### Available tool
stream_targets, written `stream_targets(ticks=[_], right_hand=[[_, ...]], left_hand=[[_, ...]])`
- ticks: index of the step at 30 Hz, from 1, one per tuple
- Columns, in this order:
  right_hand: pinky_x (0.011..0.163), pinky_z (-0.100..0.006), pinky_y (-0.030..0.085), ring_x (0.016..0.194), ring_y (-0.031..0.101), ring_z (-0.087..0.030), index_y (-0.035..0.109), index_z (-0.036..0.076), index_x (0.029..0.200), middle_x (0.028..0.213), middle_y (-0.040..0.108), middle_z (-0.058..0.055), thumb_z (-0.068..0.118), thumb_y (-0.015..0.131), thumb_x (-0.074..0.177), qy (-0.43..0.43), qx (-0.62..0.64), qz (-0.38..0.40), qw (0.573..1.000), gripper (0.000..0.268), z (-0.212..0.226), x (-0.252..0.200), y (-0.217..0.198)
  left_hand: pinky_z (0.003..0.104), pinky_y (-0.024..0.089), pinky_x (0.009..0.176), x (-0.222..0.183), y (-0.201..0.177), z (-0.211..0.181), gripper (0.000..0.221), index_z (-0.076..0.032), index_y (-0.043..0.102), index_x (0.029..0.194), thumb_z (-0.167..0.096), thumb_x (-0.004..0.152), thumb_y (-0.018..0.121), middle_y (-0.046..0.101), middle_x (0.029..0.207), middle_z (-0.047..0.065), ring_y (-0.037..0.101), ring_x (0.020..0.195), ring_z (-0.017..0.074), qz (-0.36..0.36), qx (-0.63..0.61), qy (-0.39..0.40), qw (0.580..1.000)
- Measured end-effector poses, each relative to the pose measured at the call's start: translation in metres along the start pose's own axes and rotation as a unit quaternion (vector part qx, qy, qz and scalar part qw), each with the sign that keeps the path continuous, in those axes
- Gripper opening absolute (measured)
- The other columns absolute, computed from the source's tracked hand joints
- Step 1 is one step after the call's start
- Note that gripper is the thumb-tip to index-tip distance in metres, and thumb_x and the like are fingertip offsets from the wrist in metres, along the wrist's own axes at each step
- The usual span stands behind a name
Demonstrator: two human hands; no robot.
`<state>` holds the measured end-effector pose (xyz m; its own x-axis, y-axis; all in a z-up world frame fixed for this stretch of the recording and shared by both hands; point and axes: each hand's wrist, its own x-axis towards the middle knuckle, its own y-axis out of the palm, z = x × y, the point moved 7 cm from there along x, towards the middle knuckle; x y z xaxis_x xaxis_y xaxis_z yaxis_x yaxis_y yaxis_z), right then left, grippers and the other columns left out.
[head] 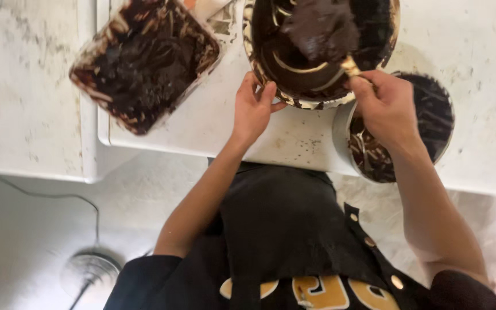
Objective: The person scrapes chocolate from a large bowl and a square container using a spoon and a large flat tool, moving the contents into circular pans.
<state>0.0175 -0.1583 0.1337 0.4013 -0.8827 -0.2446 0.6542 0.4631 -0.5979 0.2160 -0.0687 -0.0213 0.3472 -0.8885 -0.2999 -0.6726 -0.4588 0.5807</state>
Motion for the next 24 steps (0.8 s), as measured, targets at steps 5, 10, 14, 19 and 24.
stream_targets(ticks=[5,10,14,19,24], right_hand=[[0.061,-0.023,0.037,0.071,0.044,-0.002,0.07,-0.005,0.114,0.082,0.057,0.006,0.017,0.067,0.114,-0.053,0.037,0.001,0.998,0.022,-0.004,0.009,-0.034],[0.061,-0.021,0.037,0.067,0.047,-0.001,0.068,-0.001,0.111,0.08,0.058,0.007,0.015,0.066,0.109,-0.061,0.044,-0.023,0.997,0.017,0.047,0.009,-0.03],[0.055,-0.026,0.032,0.06,0.042,-0.006,0.066,-0.005,0.103,0.071,0.054,0.001,0.013,0.065,0.109,-0.212,-0.03,-0.046,0.976,0.019,0.116,-0.006,0.006],[0.064,-0.043,0.053,0.075,0.066,-0.03,0.06,0.003,0.128,0.088,0.069,-0.014,0.015,0.051,0.113,-0.203,-0.238,-0.006,0.95,0.021,0.126,-0.014,0.123],[0.06,-0.054,0.051,0.068,0.066,-0.043,0.057,0.004,0.105,0.084,0.069,-0.019,0.014,0.045,0.1,-0.147,-0.339,0.04,0.928,0.016,0.085,-0.007,0.247]], left_hand=[[0.033,0.064,0.073,-0.029,-0.013,-0.024,0.027,-0.004,0.054,0.128,0.0,0.101,0.055,0.058,0.129,0.006,0.068,0.109,0.0157,-0.019,0.206,-0.016,0.978],[0.029,0.063,0.074,-0.131,-0.081,-0.121,0.024,-0.006,0.055,0.138,-0.007,0.114,0.05,0.07,0.126,0.008,0.072,0.094,0.0169,-0.135,0.288,0.172,0.932],[0.028,0.061,0.063,-0.142,-0.191,-0.182,0.028,-0.003,0.053,0.137,-0.017,0.114,0.054,0.066,0.109,0.01,0.07,0.088,0.0156,-0.339,0.34,0.149,0.865],[0.029,0.055,0.047,-0.085,-0.229,-0.178,0.045,0.001,0.046,0.145,-0.023,0.107,0.052,0.068,0.08,0.01,0.068,0.059,0.0152,-0.237,0.315,0.005,0.919],[0.029,0.055,0.045,-0.059,-0.229,-0.191,0.051,0.001,0.042,0.155,-0.013,0.106,0.051,0.063,0.07,0.008,0.065,0.05,0.0135,-0.134,0.346,0.014,0.929]])
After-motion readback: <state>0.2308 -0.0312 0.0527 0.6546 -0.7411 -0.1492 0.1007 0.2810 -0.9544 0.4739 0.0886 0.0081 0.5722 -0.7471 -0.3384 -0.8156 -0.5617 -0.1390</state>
